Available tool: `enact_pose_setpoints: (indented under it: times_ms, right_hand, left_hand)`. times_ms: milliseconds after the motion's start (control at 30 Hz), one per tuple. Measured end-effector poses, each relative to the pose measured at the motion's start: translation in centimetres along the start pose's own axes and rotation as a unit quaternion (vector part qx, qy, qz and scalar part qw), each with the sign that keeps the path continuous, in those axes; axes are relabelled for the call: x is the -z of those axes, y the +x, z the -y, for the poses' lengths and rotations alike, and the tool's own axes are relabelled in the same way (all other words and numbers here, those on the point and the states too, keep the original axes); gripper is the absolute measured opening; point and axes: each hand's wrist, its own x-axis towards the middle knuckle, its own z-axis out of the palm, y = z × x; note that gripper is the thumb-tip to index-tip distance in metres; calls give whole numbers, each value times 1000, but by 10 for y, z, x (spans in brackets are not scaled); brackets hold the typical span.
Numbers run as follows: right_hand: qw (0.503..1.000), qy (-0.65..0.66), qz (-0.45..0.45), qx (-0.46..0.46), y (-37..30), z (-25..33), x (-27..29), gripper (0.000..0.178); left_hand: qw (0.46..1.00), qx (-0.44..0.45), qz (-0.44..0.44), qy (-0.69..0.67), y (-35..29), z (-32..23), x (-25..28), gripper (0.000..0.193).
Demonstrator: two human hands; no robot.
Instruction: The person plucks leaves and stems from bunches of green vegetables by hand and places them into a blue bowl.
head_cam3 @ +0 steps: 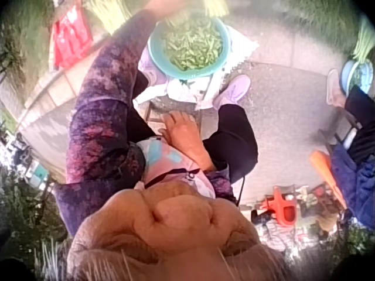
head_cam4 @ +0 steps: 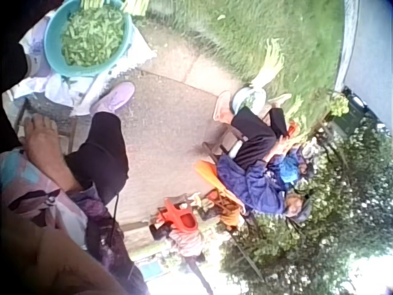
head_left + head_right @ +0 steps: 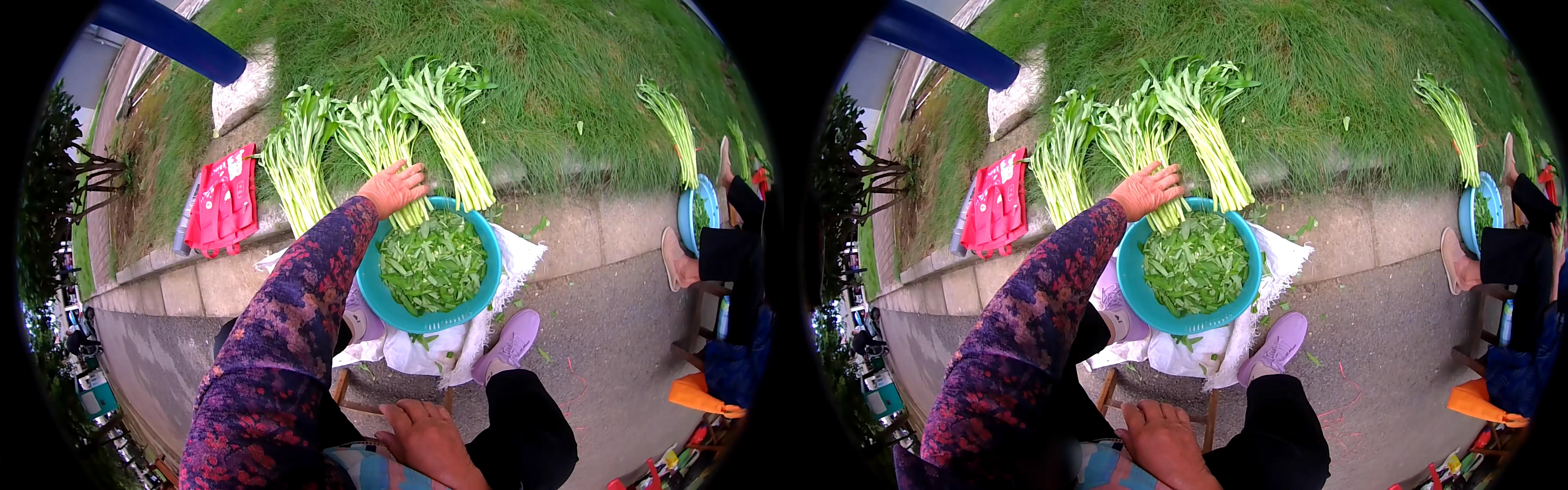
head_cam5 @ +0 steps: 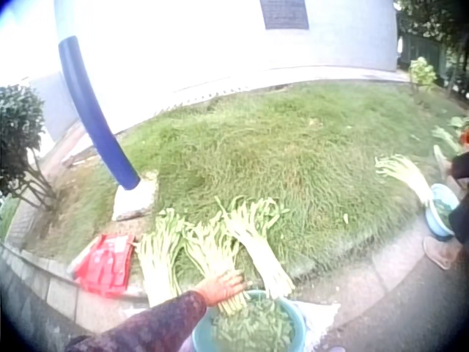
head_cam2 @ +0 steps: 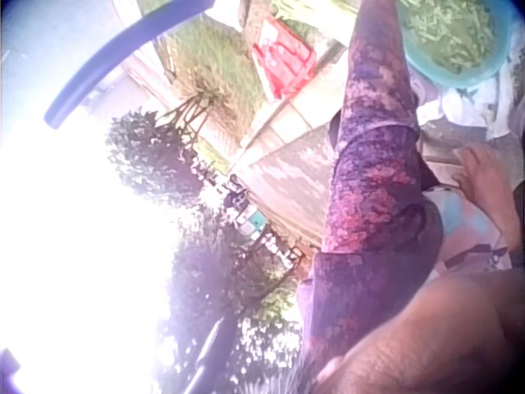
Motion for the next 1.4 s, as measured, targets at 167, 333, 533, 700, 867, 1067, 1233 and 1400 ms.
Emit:
enact_pose_setpoints:
  times_ms: [167, 333, 533, 700, 867, 1067, 1233, 1400]
  right_hand:
    - [1000, -1, -2, 0, 1, 0, 1, 39]
    - [1000, 3, 5, -5, 2, -1, -1, 38]
    - [1000, 7, 20, -6, 3, -1, -1, 39]
    - [1000, 8, 14, -6, 3, 0, -2, 38]
    - [1000, 7, 16, -4, 3, 1, -1, 38]
    - [1000, -14, 10, 2, 2, 6, 3, 38]
    - [1000, -16, 9, 0, 1, 7, 2, 38]
    - [1000, -10, 13, -2, 1, 8, 1, 38]
  left_hand:
    - [1000, 8, -13, -20, 2, 4, -1, 40]
    - [999, -6, -35, -36, 0, 11, 1, 37]
    - [998, -7, -36, -58, -7, 16, 10, 19]
    - [994, -24, -97, -44, -14, 20, 1, 15]
    - [994, -35, -79, -61, -15, 22, 7, 13]
    - [988, -26, 14, -152, -9, 41, 32, 17]
    - [955, 22, -58, -289, -17, 53, 41, 28]
    - [898, 129, -137, -397, -30, 55, 29, 33]
